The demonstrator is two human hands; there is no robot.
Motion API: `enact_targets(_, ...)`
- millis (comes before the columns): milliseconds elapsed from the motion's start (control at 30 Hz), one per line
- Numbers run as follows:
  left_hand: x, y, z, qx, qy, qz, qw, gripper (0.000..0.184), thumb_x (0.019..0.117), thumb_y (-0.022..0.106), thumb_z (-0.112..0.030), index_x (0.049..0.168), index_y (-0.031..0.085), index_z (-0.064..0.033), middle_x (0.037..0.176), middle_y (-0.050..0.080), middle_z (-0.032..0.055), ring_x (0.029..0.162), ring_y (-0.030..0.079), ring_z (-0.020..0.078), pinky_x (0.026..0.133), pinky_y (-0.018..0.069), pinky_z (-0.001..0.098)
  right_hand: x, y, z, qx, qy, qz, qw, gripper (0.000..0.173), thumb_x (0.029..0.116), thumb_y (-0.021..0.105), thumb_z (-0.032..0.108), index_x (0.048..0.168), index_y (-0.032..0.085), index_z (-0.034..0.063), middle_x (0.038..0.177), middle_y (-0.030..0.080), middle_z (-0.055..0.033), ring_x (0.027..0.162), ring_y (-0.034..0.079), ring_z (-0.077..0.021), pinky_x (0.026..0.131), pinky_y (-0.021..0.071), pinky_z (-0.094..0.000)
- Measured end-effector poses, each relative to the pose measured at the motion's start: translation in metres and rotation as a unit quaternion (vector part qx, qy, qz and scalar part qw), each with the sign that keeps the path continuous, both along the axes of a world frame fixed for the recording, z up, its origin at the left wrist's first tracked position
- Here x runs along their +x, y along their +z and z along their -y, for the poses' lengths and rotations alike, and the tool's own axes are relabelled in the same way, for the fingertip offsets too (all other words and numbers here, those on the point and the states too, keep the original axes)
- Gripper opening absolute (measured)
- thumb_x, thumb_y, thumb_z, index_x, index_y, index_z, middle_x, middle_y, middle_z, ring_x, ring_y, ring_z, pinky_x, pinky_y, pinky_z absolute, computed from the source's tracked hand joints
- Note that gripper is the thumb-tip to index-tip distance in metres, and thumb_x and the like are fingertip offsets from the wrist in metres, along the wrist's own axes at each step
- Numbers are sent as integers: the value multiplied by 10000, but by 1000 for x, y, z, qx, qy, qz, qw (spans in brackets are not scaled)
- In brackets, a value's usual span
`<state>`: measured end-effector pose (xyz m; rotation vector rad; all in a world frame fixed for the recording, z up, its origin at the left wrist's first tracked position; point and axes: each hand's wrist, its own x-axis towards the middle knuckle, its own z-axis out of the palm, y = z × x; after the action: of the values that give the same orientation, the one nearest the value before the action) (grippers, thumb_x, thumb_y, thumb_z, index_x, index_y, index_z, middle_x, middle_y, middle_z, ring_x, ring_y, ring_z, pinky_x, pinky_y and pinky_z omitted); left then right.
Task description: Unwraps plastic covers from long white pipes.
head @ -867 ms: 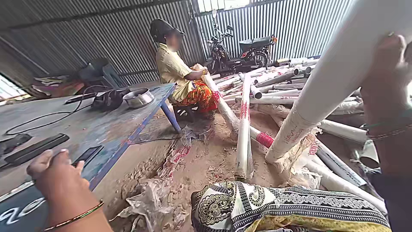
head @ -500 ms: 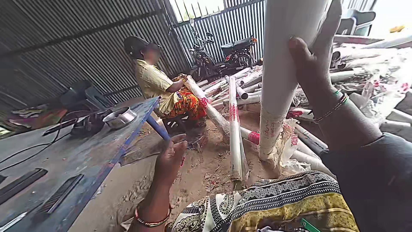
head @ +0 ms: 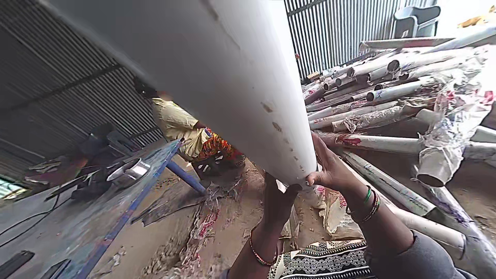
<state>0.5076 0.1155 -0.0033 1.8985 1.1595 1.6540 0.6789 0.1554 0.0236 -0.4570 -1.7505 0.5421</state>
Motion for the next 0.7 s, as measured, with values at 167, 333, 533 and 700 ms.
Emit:
enact_targets(167,-7,-18,8,82,-47,23,995,905,832,614,-688,1278,508,93,1198,646,-84,1156,543,-132,989,472,133,-9,-30,-6,101,28,-37,994,1118,790,628,788,1464,428,-82,1260,671,-101,1148,611,3,1000,513,-218)
enact_targets(333,-2,2,11,133,-81,31,987,584,886,633,-564,1311,572,-167,1207,642,-257,1182,540,-148,1021,464,133,-11,-9,22,102,-69,-78,989,1026,802,658,742,1482,452,1,1239,677,-90,1102,631,-31,952,543,-270)
enact_targets(533,11,36,2,64,-163,19,984,599,938,500,-625,1336,515,-177,1155,645,-228,1092,572,-147,962,486,125,0,5,36,17,-137,-111,984,1048,802,656,740,1530,377,40,1248,657,-21,1078,614,45,895,544,-190)
enact_targets(700,7,17,2,39,3,-141,989,651,991,579,-433,1443,486,27,1407,535,225,1238,571,162,972,505,282,14,7,12,-66,-170,-143,973,1058,775,717,679,1576,307,123,1250,632,12,1034,620,50,861,544,-186)
